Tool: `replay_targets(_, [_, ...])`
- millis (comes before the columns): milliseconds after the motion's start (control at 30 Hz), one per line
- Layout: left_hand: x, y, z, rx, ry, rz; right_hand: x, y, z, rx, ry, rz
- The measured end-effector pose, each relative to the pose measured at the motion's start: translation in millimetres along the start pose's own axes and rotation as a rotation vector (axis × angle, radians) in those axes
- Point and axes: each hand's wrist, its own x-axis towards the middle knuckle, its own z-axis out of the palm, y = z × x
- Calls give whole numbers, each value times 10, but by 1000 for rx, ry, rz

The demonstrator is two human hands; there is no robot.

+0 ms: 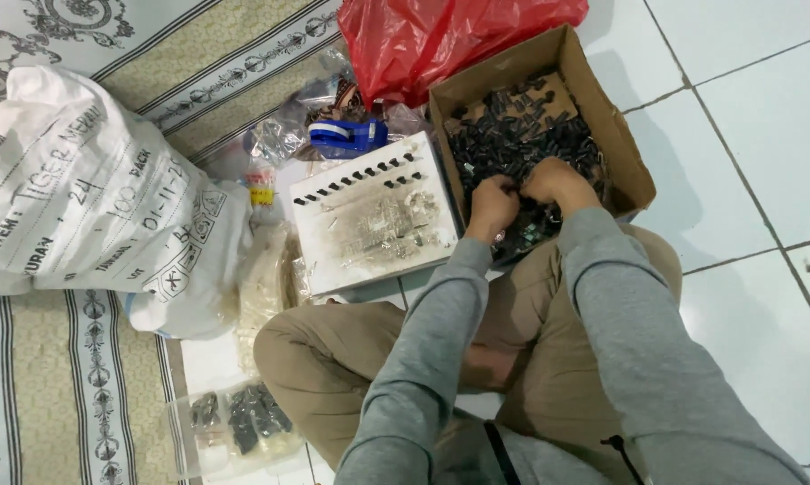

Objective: Assembling small black components into a white template board by picking them from a box and inserting them into holes.

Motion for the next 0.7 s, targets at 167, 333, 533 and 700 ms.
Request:
replay_targets(167, [-4,46,5,6,-44,-12,123,90,31,16,9,60])
replay_targets(333, [-47,160,-5,18,-72,-54,464,276,179,-33,37,97])
replay_targets(533, [-68,120,134,139,-30,75,473,273,183,25,101,154])
replay_targets(700, [-276,345,70,427,105,292,525,383,208,27,84,159])
